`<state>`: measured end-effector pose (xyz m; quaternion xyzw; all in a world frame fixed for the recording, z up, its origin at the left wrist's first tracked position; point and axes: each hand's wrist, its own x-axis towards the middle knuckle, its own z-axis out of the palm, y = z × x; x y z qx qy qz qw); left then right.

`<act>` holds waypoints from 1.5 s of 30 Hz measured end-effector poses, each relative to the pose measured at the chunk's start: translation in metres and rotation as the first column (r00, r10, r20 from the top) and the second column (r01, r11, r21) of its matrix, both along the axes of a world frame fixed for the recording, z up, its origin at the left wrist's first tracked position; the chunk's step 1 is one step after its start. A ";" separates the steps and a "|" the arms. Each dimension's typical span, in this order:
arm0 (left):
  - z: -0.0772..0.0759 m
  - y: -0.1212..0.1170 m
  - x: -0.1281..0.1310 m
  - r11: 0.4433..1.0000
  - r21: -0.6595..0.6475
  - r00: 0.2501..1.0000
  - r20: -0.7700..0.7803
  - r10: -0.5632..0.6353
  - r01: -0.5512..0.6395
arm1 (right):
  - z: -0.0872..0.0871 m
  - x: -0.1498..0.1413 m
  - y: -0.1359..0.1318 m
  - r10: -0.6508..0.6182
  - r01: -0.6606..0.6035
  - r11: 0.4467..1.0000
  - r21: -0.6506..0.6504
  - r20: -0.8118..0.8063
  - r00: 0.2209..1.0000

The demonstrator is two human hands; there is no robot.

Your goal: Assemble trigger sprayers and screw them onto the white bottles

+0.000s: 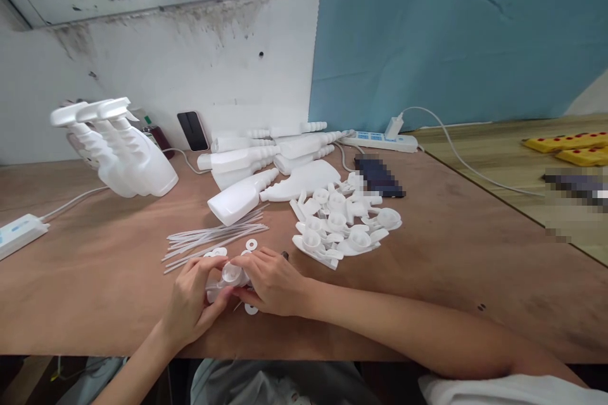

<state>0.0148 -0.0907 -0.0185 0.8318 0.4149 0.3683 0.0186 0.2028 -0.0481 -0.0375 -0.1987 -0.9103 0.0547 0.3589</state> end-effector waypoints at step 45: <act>0.065 0.057 -0.079 0.686 -0.531 0.851 -0.450 0.271 -0.498 | -0.001 -0.001 0.001 -0.043 0.042 0.999 0.015 0.080 0.996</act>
